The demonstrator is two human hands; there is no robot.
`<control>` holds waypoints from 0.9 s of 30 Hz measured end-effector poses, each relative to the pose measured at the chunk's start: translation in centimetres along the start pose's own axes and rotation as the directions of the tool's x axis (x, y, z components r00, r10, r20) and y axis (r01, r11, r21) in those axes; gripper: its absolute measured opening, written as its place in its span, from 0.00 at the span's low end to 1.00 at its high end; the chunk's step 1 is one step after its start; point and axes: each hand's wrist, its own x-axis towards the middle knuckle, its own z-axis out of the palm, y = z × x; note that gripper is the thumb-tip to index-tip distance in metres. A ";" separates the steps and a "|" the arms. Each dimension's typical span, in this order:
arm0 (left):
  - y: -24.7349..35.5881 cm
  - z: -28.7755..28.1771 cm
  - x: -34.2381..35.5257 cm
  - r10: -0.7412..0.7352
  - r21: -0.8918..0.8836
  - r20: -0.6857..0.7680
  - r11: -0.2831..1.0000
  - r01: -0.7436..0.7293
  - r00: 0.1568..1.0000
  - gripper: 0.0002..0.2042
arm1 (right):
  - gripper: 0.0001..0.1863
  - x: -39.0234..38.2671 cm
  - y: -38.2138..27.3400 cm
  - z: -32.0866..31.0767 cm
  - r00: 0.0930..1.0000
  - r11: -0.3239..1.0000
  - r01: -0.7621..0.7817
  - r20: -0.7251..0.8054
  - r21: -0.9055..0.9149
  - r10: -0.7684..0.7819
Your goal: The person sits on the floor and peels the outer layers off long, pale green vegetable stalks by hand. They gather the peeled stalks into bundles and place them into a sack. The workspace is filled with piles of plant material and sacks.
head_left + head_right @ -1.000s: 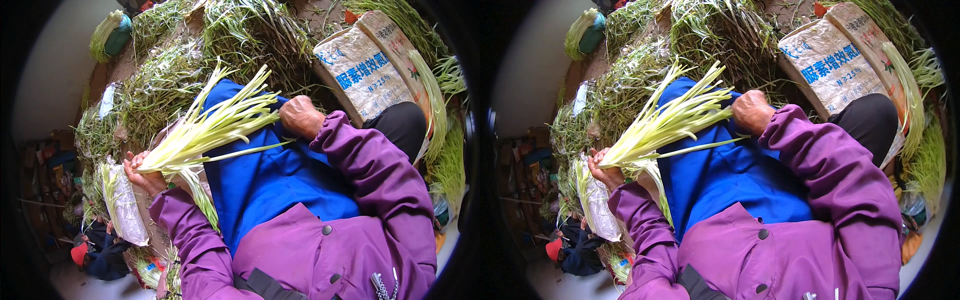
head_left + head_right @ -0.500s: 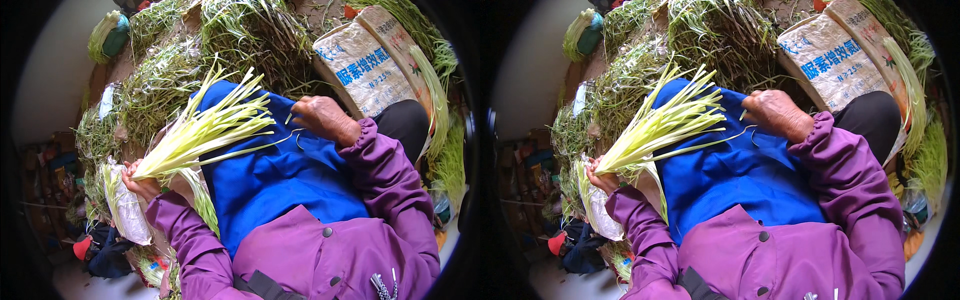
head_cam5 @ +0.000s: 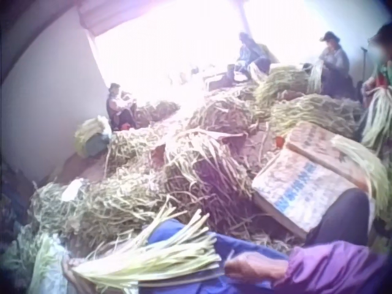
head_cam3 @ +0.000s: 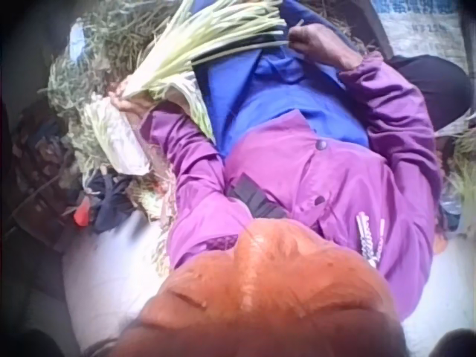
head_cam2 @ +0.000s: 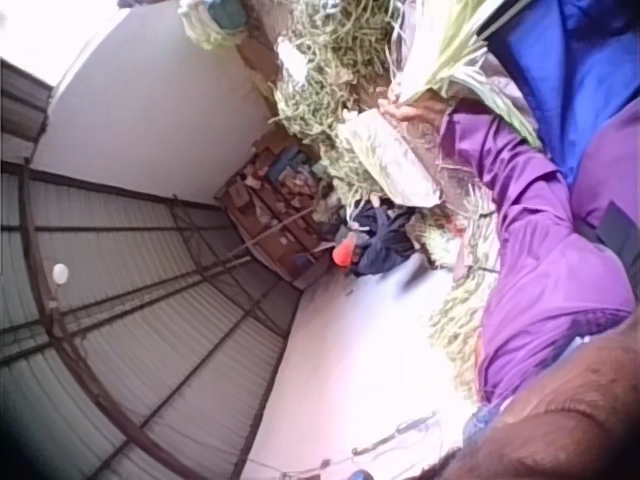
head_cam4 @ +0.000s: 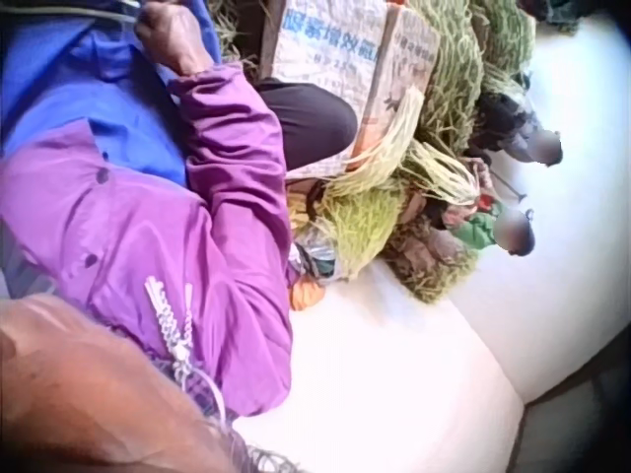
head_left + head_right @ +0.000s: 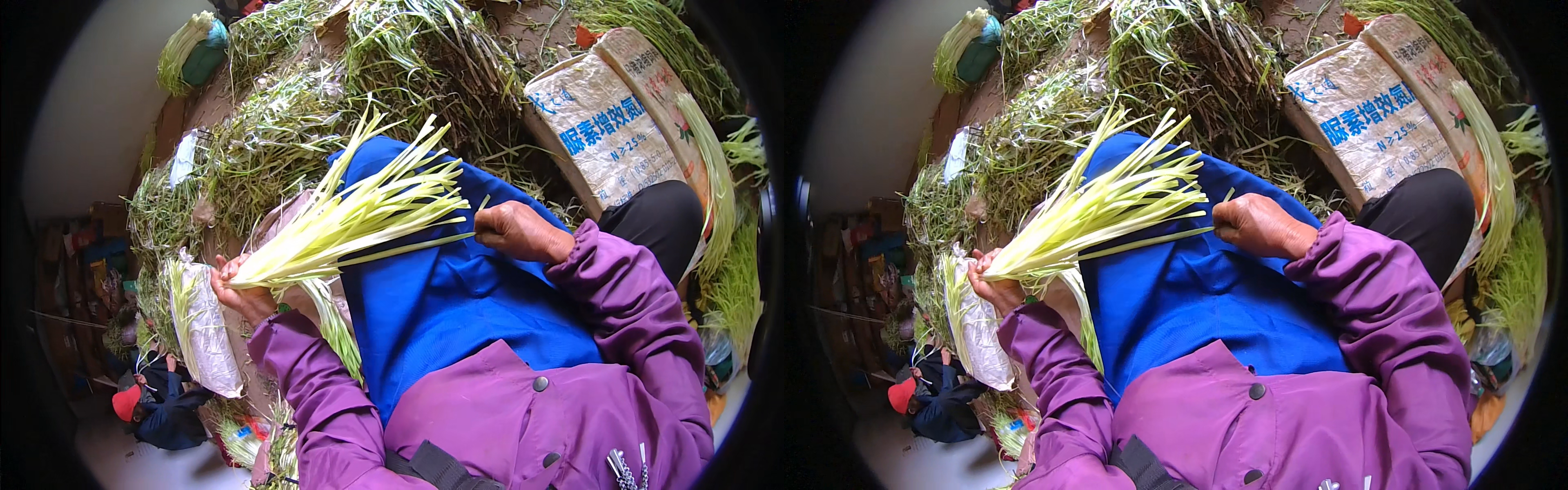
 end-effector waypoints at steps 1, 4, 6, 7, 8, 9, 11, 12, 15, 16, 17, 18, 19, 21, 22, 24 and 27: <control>-0.2 0.2 -0.1 -0.008 -0.023 0.000 1.000 0.008 1.000 0.13 | 0.05 0.0 0.0 0.3 0.999 0.991 0.009 -0.036 -0.134 -0.014; -0.6 0.4 -0.1 -0.017 -0.030 -0.002 0.999 0.017 1.000 0.13 | 0.05 0.6 -1.0 1.2 0.993 0.883 -0.030 -0.113 -0.468 -0.026; -0.4 0.6 -0.2 -0.001 -0.044 -0.016 0.999 0.001 1.000 0.12 | 0.03 0.8 1.2 1.8 0.994 0.804 -0.091 -0.100 -0.588 0.039; -0.6 0.4 -0.1 -0.006 -0.045 -0.004 0.999 0.006 1.000 0.12 | 0.03 0.7 2.9 1.9 0.992 0.753 -0.125 -0.102 -0.646 0.078; -0.4 0.3 0.1 -0.004 -0.045 0.009 0.999 0.005 1.000 0.12 | 0.02 0.1 4.8 1.4 0.989 0.741 -0.141 -0.055 -0.656 0.139; -0.4 0.3 0.2 -0.001 -0.047 0.021 0.999 0.002 1.000 0.12 | 0.02 -0.5 4.5 0.2 0.981 0.725 -0.158 -0.023 -0.670 0.193; -0.5 0.9 -0.7 0.014 -0.041 -0.020 0.999 -0.014 1.000 0.12 | 0.03 -0.1 1.3 -1.6 0.984 0.771 -0.167 -0.052 -0.615 0.171; -0.4 0.9 -0.6 0.009 -0.046 -0.006 0.999 -0.009 1.000 0.12 | 0.03 0.3 0.9 -2.0 0.992 0.829 -0.058 -0.127 -0.557 -0.016; -0.4 0.7 -0.3 0.008 -0.036 -0.015 0.999 -0.009 1.000 0.12 | 0.05 2.7 -4.5 -3.3 0.905 0.841 0.169 -0.257 -0.515 -0.339; -0.6 1.1 -0.5 0.015 -0.032 -0.027 0.999 -0.016 1.000 0.12 | 0.06 3.6 -5.4 -3.1 0.901 0.816 0.194 -0.230 -0.545 -0.368; -0.6 1.4 -0.7 0.024 -0.027 -0.038 0.999 -0.025 0.999 0.12 | 0.08 4.4 -6.1 -2.9 0.896 0.789 0.219 -0.201 -0.574 -0.395; -0.7 1.5 -0.6 0.025 -0.020 0.008 0.999 -0.025 1.000 0.12 | 0.07 5.2 -6.4 -2.6 0.905 0.755 0.206 -0.173 -0.623 -0.390; -0.6 1.6 -0.6 0.017 -0.029 0.018 0.999 -0.016 1.000 0.12 | 0.07 5.9 -5.8 -2.0 0.895 0.755 0.234 -0.167 -0.612 -0.413; -0.6 1.9 -0.6 0.002 -0.045 0.035 0.999 0.000 0.999 0.12 | 0.03 6.7 -5.4 -1.8 0.896 0.763 0.243 -0.162 -0.599 -0.413; -0.5 1.9 -0.6 0.006 -0.043 0.034 0.999 -0.005 0.999 0.12 | 0.03 6.8 -5.2 -1.5 0.901 0.819 0.232 -0.200 -0.526 -0.384; -0.5 1.8 -0.6 0.013 -0.040 0.033 0.999 -0.011 0.999 0.12 | 0.04 6.8 -4.6 -1.0 0.912 0.908 0.205 -0.266 -0.367 -0.314; -0.6 2.0 -0.8 0.002 -0.065 0.038 0.998 0.001 0.999 0.12 | 0.05 6.5 -4.0 -0.5 0.922 0.973 0.232 -0.320 0.010 -0.217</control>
